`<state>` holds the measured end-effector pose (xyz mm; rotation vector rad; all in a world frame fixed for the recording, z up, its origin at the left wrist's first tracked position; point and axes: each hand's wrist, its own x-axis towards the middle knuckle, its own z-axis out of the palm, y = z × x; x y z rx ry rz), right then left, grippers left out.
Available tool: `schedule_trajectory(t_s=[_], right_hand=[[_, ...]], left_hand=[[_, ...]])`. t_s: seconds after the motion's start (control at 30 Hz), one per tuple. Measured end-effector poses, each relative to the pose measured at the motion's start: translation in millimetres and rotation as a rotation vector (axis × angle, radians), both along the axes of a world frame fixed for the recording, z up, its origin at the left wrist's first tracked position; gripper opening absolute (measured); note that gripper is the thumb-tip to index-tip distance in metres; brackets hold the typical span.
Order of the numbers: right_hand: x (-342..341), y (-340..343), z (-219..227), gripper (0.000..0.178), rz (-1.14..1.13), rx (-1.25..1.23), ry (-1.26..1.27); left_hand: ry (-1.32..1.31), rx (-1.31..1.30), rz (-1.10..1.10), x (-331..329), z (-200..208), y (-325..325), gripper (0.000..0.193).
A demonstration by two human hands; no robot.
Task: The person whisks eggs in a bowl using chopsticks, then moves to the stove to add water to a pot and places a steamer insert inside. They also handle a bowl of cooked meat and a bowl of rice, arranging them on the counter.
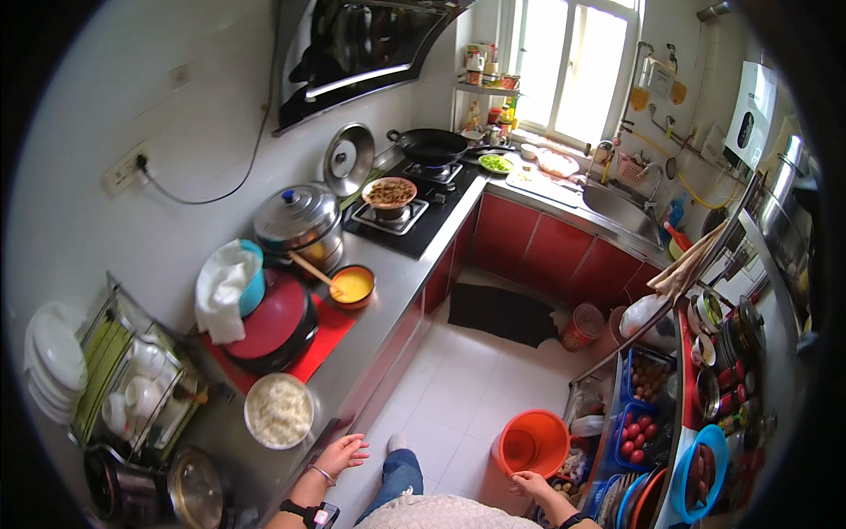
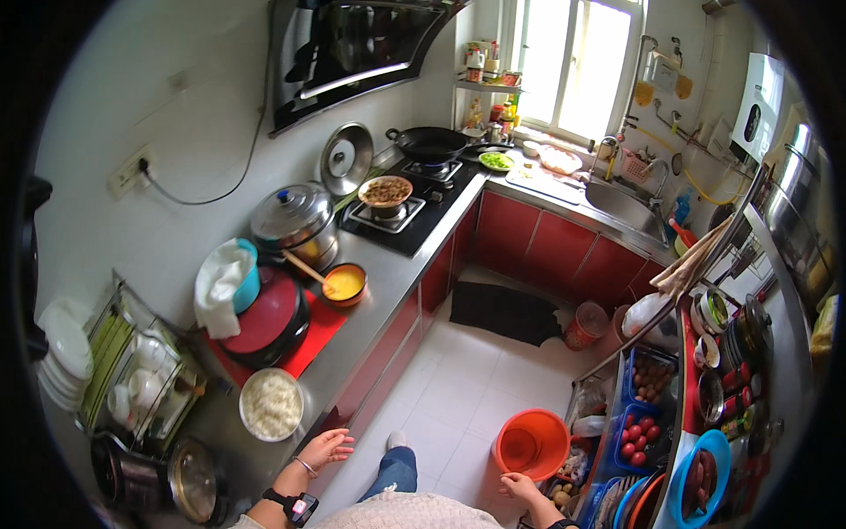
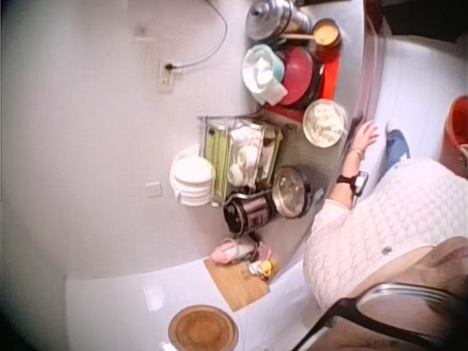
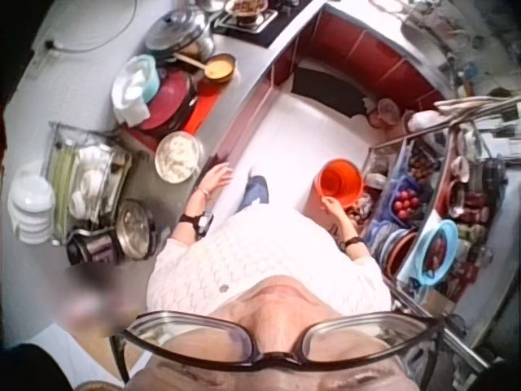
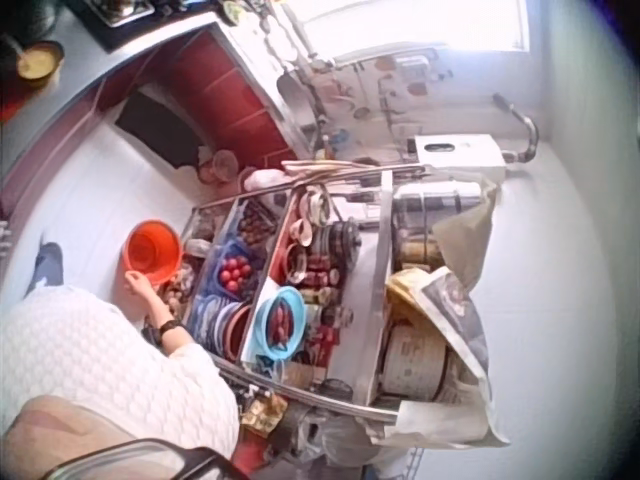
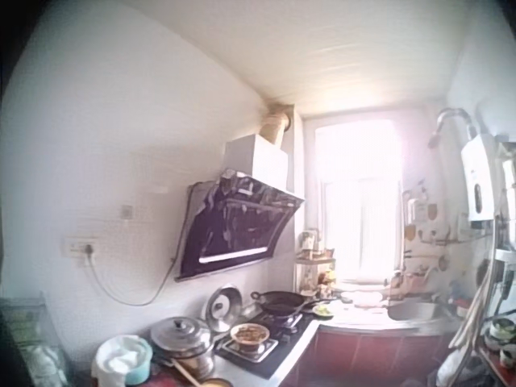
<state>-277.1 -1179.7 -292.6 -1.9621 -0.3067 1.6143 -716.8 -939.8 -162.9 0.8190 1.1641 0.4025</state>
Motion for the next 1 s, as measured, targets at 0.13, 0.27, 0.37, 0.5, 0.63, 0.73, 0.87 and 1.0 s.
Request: schedule_trajectory(t_s=[0.13,0.27,0.37,0.5,0.63,0.73,0.87,1.0], right_hand=[[28.6,66.4,-7.2,0.026,0.037,0.022,-0.072],[57.4,123.8,-7.7,0.026,-0.091,0.053,-0.221],[71.6,150.4,7.7,0.025,-0.147,0.07,-0.217],[91.9,148.4,-1.6,0.026,-0.123,0.038,-0.311],[126.4,128.3,-33.4,0.029,-0.155,-0.137,-0.36],[173.7,122.7,-61.6,0.029,-0.098,-0.115,-0.317],[253.0,159.6,-67.6,0.03,-0.164,-0.192,-0.415],[365.6,244.1,-46.9,0.031,-0.106,-0.101,-0.432]], left_hand=[[-0.104,0.013,-0.069,45.0,-4.2,86.0,0.039],[-0.084,-0.002,-0.146,95.5,2.5,177.0,0.04],[-0.097,-0.018,-0.233,139.4,-0.8,240.4,0.04],[-0.088,-0.034,-0.397,215.5,-3.2,307.8,0.043],[-0.048,-0.003,-0.512,297.0,0.9,359.4,0.045],[-0.055,0.019,-0.512,357.0,-20.3,397.6,0.041],[0.034,-0.048,-0.429,426.7,-8.8,426.9,0.039],[0.082,-0.042,-0.384,489.7,8.0,461.4,0.039]])
